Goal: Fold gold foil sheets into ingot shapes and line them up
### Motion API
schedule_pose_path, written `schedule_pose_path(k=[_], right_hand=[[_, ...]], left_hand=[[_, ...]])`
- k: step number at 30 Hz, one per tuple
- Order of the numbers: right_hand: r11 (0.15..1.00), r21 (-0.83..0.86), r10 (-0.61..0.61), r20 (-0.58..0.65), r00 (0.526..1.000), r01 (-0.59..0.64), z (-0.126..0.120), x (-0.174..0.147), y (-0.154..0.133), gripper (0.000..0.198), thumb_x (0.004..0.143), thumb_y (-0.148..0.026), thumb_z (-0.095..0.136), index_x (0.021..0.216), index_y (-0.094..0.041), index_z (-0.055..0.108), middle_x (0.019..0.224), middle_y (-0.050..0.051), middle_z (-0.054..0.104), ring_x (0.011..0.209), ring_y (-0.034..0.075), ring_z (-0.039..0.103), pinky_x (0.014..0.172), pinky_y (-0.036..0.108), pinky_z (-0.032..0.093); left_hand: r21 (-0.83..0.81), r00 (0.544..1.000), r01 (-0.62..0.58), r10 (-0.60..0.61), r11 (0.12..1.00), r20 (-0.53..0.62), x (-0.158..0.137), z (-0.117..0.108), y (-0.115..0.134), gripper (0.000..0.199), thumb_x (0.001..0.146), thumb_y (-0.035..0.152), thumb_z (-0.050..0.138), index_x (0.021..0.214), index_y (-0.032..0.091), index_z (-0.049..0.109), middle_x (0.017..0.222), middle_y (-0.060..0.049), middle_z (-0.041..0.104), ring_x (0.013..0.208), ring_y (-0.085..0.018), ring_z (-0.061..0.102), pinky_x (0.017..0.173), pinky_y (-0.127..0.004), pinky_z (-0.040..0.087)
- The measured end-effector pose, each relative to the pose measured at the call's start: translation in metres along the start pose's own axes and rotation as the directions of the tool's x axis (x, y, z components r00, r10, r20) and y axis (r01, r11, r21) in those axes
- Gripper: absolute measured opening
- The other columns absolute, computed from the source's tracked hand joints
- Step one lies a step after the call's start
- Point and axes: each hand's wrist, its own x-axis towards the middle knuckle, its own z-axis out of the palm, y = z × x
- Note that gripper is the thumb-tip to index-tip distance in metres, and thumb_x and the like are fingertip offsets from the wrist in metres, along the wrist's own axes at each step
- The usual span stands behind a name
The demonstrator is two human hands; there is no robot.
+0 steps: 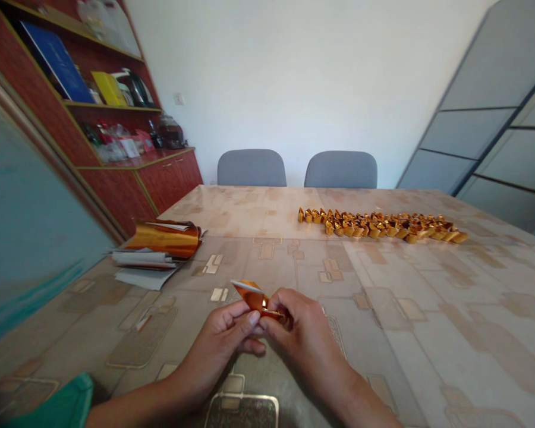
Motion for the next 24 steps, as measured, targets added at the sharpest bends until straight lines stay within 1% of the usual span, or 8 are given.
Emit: schedule_pose_path(k=[4,8,11,13,15,17,20,24], right_hand=[[0.999,0.05,-0.004,0.008,1.0,0.003,0.0007,-0.0004,-0.0013,0.021,0.084,-0.03,0.068,0.072,-0.021,0.053,0.062,-0.004,0.049,0.058,0.013,0.042,0.052,0.025,0.029],[0.976,0.213,0.042,-0.013,0.999,-0.038,0.0003,0.0003,-0.0004,0.026,0.081,-0.037,0.073,0.083,-0.022,0.052,0.06,-0.007,0.045,0.056,0.012,0.039,0.05,0.024,0.028],[0.946,0.316,0.078,0.006,0.997,-0.076,-0.0023,0.0008,0.0004,0.034,0.079,-0.046,0.074,0.089,-0.022,0.053,0.064,-0.006,0.048,0.057,0.012,0.043,0.051,0.024,0.031],[0.935,0.34,0.097,0.04,0.994,-0.105,-0.0034,0.0007,0.0003,0.037,0.077,-0.049,0.075,0.087,-0.021,0.054,0.066,-0.005,0.049,0.058,0.013,0.043,0.053,0.025,0.032],[0.927,0.355,0.109,0.062,0.992,-0.124,-0.0028,0.0005,-0.0001,0.037,0.077,-0.051,0.074,0.081,-0.021,0.054,0.066,-0.004,0.049,0.058,0.012,0.042,0.053,0.025,0.031],[0.921,0.364,0.122,0.062,0.991,-0.136,-0.0007,0.0003,-0.0007,0.037,0.079,-0.051,0.072,0.076,-0.021,0.053,0.065,-0.004,0.049,0.057,0.012,0.04,0.053,0.026,0.03],[0.91,0.39,0.131,0.062,0.989,-0.144,0.002,0.0007,-0.0021,0.037,0.078,-0.051,0.072,0.072,-0.021,0.052,0.062,-0.004,0.048,0.055,0.011,0.039,0.052,0.026,0.03],[0.875,0.468,0.102,0.078,0.992,-0.126,0.0014,0.0013,-0.0051,0.039,0.076,-0.054,0.075,0.08,-0.022,0.054,0.067,-0.002,0.055,0.059,0.013,0.047,0.055,0.026,0.036]], left_hand=[[-0.021,0.999,0.035,-0.035,0.999,0.003,0.0011,-0.0005,0.0012,0.038,0.079,0.047,0.076,0.094,0.012,0.073,0.09,-0.01,0.072,0.074,-0.017,0.066,0.064,-0.026,0.055],[-0.079,0.999,0.037,-0.04,0.996,-0.027,0.0014,-0.0006,0.0006,0.036,0.078,0.045,0.078,0.091,0.012,0.072,0.089,-0.009,0.072,0.073,-0.016,0.065,0.062,-0.025,0.055],[-0.102,0.997,0.004,-0.012,0.995,-0.075,0.0013,-0.0011,0.0003,0.036,0.077,0.045,0.079,0.09,0.013,0.074,0.088,-0.008,0.072,0.078,-0.017,0.065,0.068,-0.027,0.055],[-0.106,0.996,-0.012,0.002,0.994,-0.093,0.0016,-0.0022,-0.0004,0.035,0.076,0.046,0.079,0.087,0.012,0.075,0.085,-0.008,0.071,0.081,-0.018,0.065,0.075,-0.028,0.055],[-0.1,0.996,-0.028,0.019,0.995,-0.091,0.0021,-0.0037,-0.0021,0.033,0.077,0.044,0.079,0.083,0.012,0.075,0.082,-0.007,0.07,0.08,-0.016,0.063,0.077,-0.027,0.052],[-0.086,0.996,-0.042,0.034,0.995,-0.084,0.0028,-0.005,-0.0039,0.03,0.079,0.042,0.078,0.082,0.012,0.075,0.079,-0.005,0.067,0.076,-0.013,0.059,0.074,-0.023,0.048],[-0.089,0.996,-0.058,0.051,0.994,-0.08,0.004,-0.005,-0.0039,0.026,0.079,0.038,0.078,0.088,0.014,0.074,0.078,-0.002,0.065,0.073,-0.011,0.054,0.07,-0.021,0.044],[-0.102,0.989,-0.109,0.098,0.989,-0.11,0.0048,-0.003,0.0005,0.029,0.076,0.037,0.081,0.093,0.016,0.07,0.079,0.0,0.064,0.07,-0.011,0.054,0.065,-0.021,0.043]])
